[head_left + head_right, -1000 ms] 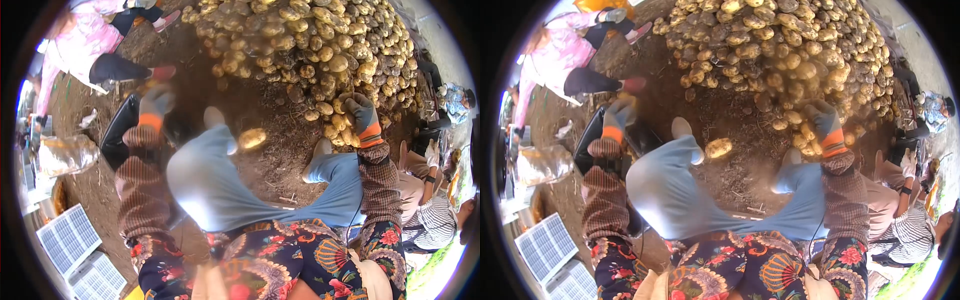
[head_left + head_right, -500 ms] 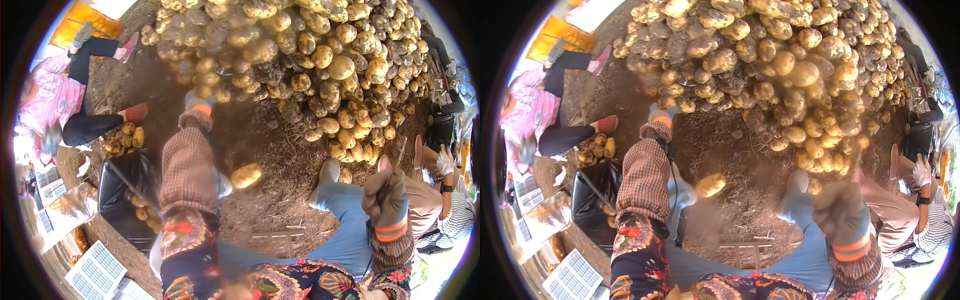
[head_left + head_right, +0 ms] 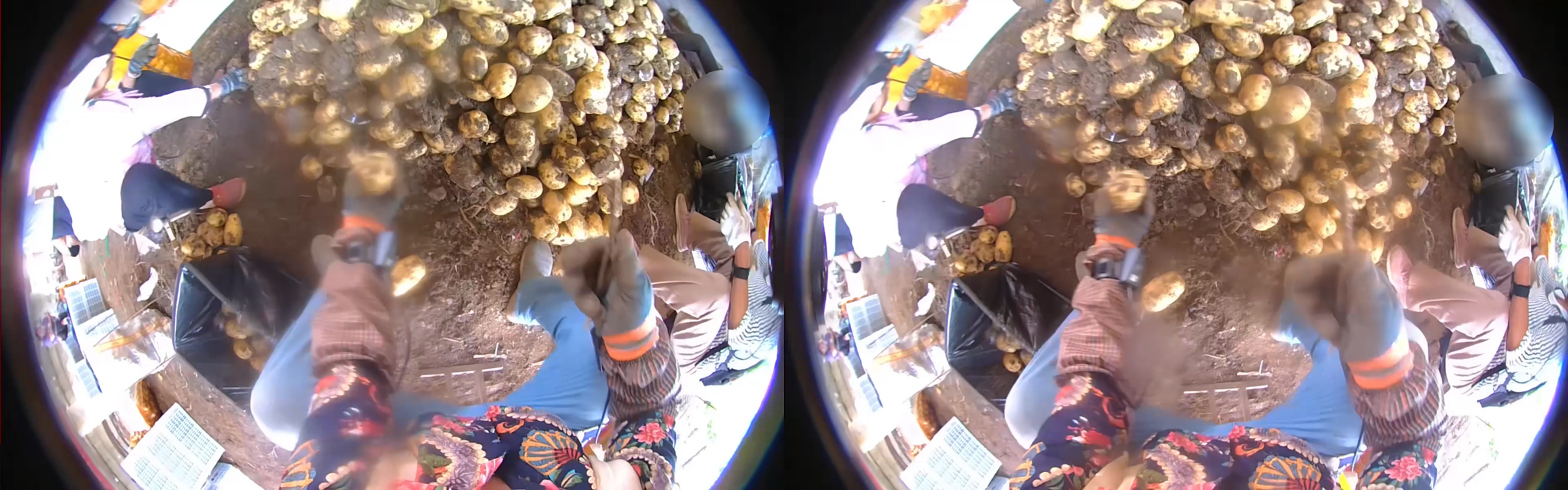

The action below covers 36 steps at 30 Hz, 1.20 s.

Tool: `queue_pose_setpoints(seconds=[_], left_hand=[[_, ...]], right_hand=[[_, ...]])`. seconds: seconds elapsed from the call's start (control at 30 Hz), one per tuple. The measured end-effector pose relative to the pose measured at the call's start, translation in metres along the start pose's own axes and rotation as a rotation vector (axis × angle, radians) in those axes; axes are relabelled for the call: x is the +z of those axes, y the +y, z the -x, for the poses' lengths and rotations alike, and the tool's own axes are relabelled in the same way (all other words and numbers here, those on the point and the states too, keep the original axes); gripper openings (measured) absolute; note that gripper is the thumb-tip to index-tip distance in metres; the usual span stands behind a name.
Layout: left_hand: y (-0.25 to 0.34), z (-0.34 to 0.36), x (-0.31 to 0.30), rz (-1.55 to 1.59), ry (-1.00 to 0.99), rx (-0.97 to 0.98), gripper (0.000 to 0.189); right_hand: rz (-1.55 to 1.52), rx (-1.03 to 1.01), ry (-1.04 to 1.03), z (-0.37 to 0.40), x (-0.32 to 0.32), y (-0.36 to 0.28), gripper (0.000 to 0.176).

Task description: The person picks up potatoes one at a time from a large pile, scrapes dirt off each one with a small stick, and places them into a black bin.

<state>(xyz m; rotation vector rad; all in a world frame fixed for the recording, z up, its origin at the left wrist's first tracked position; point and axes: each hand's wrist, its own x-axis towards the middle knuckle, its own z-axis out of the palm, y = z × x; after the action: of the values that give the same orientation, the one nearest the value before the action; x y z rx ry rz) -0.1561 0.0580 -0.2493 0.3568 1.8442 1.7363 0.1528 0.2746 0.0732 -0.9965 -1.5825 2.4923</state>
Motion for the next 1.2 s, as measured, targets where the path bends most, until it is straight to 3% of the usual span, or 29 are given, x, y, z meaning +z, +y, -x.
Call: queue_pose_setpoints(seconds=[0.07, 0.17, 0.27, 0.33, 0.4, 0.43, 0.53, 0.57, 0.67, 0.77, 0.87, 0.9, 1.0, 1.07, 1.13, 1.2], left_hand=[[-0.004, 0.014, 0.033, 0.643, 0.047, -0.528, 0.043], [0.078, 0.066, 0.083, 1.07, 0.042, -0.466, 0.042], [0.158, 0.113, 0.103, 1.262, -0.039, -0.266, 0.057], [0.197, 0.145, 0.108, 1.277, -0.181, -0.239, 0.071], [0.233, 0.169, 0.111, 1.258, -0.284, -0.202, 0.079], [0.239, 0.174, 0.108, 1.084, -0.335, -0.049, 0.08], [0.266, 0.2, 0.101, 0.373, -0.18, 0.203, 0.079], [0.267, 0.204, 0.092, 0.184, -0.184, 0.257, 0.088], [0.269, 0.229, 0.083, -0.363, -0.074, 0.493, 0.094], [0.285, 0.265, 0.095, -0.544, -0.018, 0.453, 0.099], [0.281, 0.279, 0.096, -0.627, -0.014, 0.483, 0.099], [0.278, 0.282, 0.098, -0.615, -0.018, 0.486, 0.099], [0.277, 0.273, 0.097, -0.577, 0.0, 0.395, 0.098], [0.273, 0.268, 0.099, -0.577, 0.022, 0.353, 0.098], [0.271, 0.264, 0.098, -0.628, 0.02, 0.367, 0.097], [0.271, 0.265, 0.095, -0.741, 0.007, 0.382, 0.096]], right_hand=[[0.018, 0.063, 0.177, 0.001, 0.017, -0.007, 0.067], [0.26, -0.08, 0.123, -0.002, 0.017, 0.0, 0.058], [0.395, -0.15, 0.026, -0.005, 0.012, 0.007, 0.05], [0.545, -0.378, -0.052, -0.014, 0.006, 0.017, 0.046], [0.581, -0.465, -0.044, -0.005, 0.015, 0.013, 0.044], [0.594, -0.562, -0.038, -0.005, 0.015, 0.016, 0.043], [0.66, -0.792, -0.037, 0.004, 0.016, 0.021, 0.037], [0.702, -0.832, -0.042, 0.012, 0.017, 0.019, 0.034], [0.879, -1.005, -0.112, 0.03, 0.029, 0.019, 0.023], [1.103, -1.131, -0.193, 0.041, 0.041, 0.023, 0.014], [1.285, -0.726, 0.052, -0.005, 0.021, 0.047, 0.011], [1.125, -0.967, 0.184, -0.008, 0.015, 0.051, 0.011], [1.033, -1.003, 0.067, 0.025, 0.032, 0.025, 0.011], [1.161, -1.265, -0.204, 0.038, 0.045, 0.024, 0.012], [1.256, -1.107, -0.201, 0.033, 0.052, 0.033, 0.012], [1.233, -1.072, 0.16, -0.016, 0.033, 0.053, 0.008]])
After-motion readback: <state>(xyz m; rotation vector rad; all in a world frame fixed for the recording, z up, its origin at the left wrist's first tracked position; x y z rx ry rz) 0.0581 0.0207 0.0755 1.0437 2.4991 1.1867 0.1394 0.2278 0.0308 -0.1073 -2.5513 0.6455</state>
